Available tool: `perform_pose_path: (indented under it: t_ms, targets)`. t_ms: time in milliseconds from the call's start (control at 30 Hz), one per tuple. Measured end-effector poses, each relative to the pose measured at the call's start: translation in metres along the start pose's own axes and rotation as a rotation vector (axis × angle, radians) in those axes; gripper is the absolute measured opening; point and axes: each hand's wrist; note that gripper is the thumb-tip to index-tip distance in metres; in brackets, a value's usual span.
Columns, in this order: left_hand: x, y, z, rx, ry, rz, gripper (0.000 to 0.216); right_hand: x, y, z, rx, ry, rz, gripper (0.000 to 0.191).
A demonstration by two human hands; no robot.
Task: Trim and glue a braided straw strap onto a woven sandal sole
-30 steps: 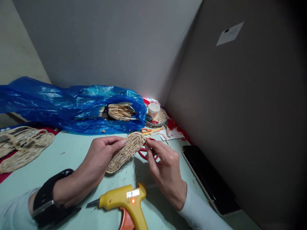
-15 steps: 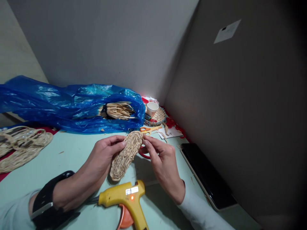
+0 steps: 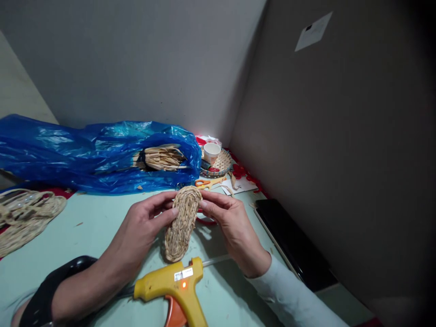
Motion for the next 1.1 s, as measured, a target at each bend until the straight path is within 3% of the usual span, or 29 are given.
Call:
perform_pose_path:
  t_ms: [300, 600, 1100]
  targets:
    - [-0.008, 0.003, -0.002, -0.148, -0.112, 0.009, 0.033, 0.002, -0.003, 0.006, -0.132, -0.044, 0.044, 0.035]
    - [-0.01, 0.002, -0.005, -0.117, -0.084, 0.07, 0.033, -0.001, 0.0, 0.006, -0.2, -0.089, 0.077, 0.034]
    - [-0.017, 0.007, -0.009, -0.124, -0.048, 0.035, 0.026, -0.003, 0.004, 0.006, -0.186, -0.078, 0.101, 0.028]
Point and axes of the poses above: each hand's wrist, its own x-axis away from the middle knuckle, its own y-axis out of the back of the hand, z = x × y, and after that the axes turned 3 degrees about z, right-handed
